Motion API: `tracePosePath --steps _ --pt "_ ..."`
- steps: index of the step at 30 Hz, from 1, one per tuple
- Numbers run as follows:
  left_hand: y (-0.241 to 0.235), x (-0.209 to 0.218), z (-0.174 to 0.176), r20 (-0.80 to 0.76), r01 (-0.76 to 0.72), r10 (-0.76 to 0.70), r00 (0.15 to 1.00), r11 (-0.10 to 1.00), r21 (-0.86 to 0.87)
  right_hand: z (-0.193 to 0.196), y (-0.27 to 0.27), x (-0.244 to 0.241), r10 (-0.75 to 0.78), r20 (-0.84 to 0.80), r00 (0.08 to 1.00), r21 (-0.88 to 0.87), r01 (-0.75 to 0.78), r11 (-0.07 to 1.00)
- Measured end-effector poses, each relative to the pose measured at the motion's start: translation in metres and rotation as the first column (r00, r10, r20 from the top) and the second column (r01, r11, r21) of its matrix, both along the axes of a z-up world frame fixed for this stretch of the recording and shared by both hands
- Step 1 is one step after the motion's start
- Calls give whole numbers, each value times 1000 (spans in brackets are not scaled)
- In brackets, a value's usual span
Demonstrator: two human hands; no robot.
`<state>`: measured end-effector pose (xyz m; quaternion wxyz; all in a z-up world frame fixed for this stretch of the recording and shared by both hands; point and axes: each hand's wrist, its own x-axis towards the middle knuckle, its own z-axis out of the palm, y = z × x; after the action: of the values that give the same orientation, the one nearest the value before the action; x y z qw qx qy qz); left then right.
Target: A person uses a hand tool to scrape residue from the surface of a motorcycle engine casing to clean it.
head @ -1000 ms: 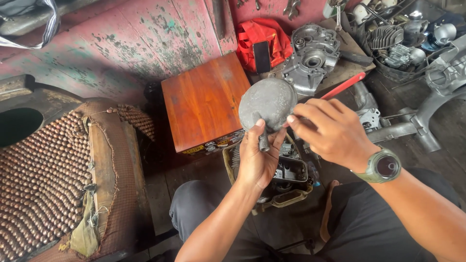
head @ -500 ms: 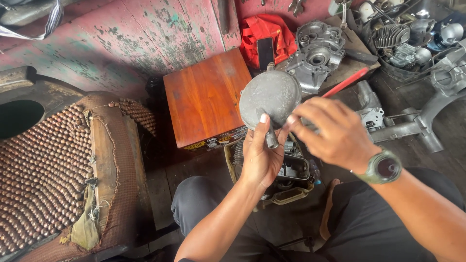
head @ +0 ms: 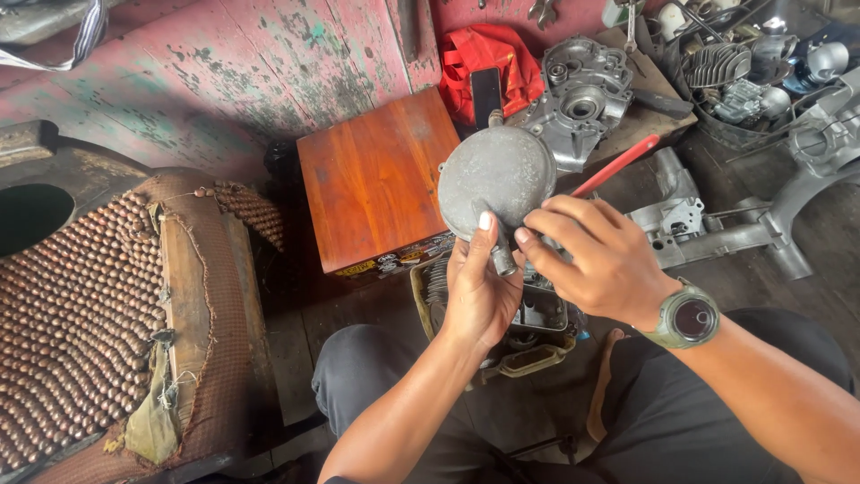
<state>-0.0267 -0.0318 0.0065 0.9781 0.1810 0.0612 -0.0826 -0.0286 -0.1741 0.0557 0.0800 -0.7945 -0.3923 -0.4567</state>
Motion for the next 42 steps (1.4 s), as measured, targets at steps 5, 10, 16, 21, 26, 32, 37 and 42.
tracePosePath --steps 5,10,16,21,26,32,37,42 --pt "1 -1 38 55 15 -14 998 999 -28 14 -17 10 -15 53 998 20 14 1000" --pt "-3 1 6 34 -15 15 999 1000 -12 -6 -6 9 36 15 999 35 -37 999" --pt "-1 2 14 127 8 2 992 997 -79 -7 -18 16 44 73 996 34 -46 998" --pt "0 4 6 132 11 -2 991 998 -68 -24 -31 22 44 90 995 37 -47 998" --pt "10 -2 25 3 103 -104 995 992 77 16 -15 4 -34 29 999 -38 35 999" --pt "11 -2 22 104 97 -103 989 993 60 15 -26 7 -37 15 999 -9 37 999" --pt "11 -3 21 118 117 -125 985 991 70 12 -14 1 6 1 1000 -30 -6 1000" --pt "9 -1 20 117 69 -83 990 991 118 27 -29 5 -109 50 993 9 109 994"
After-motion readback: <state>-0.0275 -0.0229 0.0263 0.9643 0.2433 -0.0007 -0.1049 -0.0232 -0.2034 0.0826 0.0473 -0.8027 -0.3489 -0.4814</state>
